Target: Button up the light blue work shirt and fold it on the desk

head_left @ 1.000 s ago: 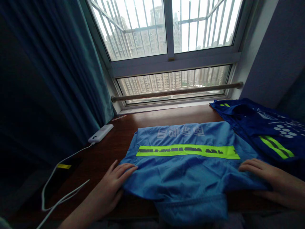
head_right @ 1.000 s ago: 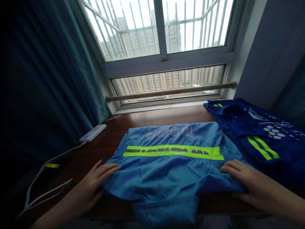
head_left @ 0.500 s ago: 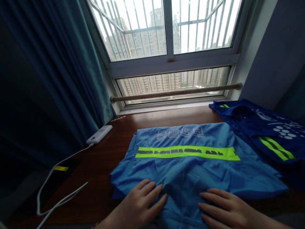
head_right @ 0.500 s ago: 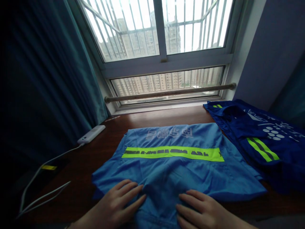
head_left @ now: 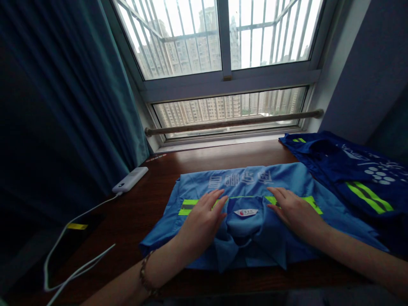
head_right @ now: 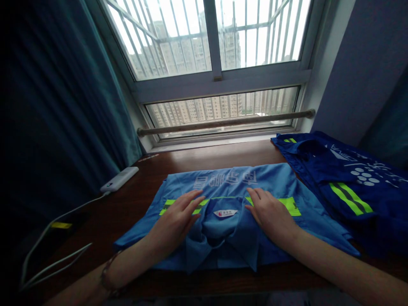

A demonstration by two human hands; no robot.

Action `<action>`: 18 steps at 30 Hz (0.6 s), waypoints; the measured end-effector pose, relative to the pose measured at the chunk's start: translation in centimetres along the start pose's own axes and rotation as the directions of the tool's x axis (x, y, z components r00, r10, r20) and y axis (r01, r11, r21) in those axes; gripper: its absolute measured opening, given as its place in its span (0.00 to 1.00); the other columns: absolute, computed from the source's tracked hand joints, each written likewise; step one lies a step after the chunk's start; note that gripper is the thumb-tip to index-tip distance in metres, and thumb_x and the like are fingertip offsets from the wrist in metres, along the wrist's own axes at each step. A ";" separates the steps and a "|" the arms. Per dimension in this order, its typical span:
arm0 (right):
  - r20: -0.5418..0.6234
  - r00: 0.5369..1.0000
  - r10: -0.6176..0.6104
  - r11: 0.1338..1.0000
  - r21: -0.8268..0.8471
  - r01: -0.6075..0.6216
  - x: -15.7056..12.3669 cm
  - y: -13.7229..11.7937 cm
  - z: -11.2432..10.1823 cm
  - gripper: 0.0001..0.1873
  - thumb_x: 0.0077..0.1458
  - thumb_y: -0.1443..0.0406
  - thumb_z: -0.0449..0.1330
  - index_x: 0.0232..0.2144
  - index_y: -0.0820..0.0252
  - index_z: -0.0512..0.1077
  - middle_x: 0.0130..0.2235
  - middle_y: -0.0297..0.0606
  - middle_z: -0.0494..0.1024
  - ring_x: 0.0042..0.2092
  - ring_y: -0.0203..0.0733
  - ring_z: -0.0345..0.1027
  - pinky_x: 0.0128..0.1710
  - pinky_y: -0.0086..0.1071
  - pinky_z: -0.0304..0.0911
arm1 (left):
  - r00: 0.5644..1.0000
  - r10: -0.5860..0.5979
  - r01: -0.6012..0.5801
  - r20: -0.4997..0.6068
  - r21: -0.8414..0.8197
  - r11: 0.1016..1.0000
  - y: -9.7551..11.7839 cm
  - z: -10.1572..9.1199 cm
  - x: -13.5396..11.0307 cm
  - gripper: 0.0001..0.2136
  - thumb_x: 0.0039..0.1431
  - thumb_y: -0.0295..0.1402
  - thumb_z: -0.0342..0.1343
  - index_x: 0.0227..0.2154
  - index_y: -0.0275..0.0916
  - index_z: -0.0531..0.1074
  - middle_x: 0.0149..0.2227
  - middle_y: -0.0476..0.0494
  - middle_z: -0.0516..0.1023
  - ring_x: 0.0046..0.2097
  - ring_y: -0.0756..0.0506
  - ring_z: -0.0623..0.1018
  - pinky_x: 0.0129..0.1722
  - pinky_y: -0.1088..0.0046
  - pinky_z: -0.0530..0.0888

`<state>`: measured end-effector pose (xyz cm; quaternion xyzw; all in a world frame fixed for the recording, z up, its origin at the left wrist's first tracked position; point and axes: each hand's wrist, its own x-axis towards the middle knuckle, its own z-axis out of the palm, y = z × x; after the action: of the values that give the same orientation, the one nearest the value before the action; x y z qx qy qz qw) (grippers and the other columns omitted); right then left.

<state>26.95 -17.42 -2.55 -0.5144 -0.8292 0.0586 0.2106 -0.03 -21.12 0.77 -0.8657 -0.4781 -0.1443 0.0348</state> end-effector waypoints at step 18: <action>0.102 0.993 0.059 0.993 -0.109 -0.048 -9.1 8.1 -2.6 0.25 0.51 0.51 0.53 0.49 0.53 0.66 0.48 0.43 0.70 0.47 0.50 0.66 0.46 0.40 0.65 | 0.878 -0.408 0.445 0.252 -0.113 0.888 -6.6 -2.3 -7.4 0.16 0.58 0.42 0.46 0.41 0.38 0.70 0.41 0.42 0.74 0.45 0.41 0.72 0.49 0.59 0.66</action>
<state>38.18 -21.92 -5.41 -0.5431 -0.8270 0.0470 0.1373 -9.75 -24.04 0.32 -0.7490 -0.6445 -0.0907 -0.1240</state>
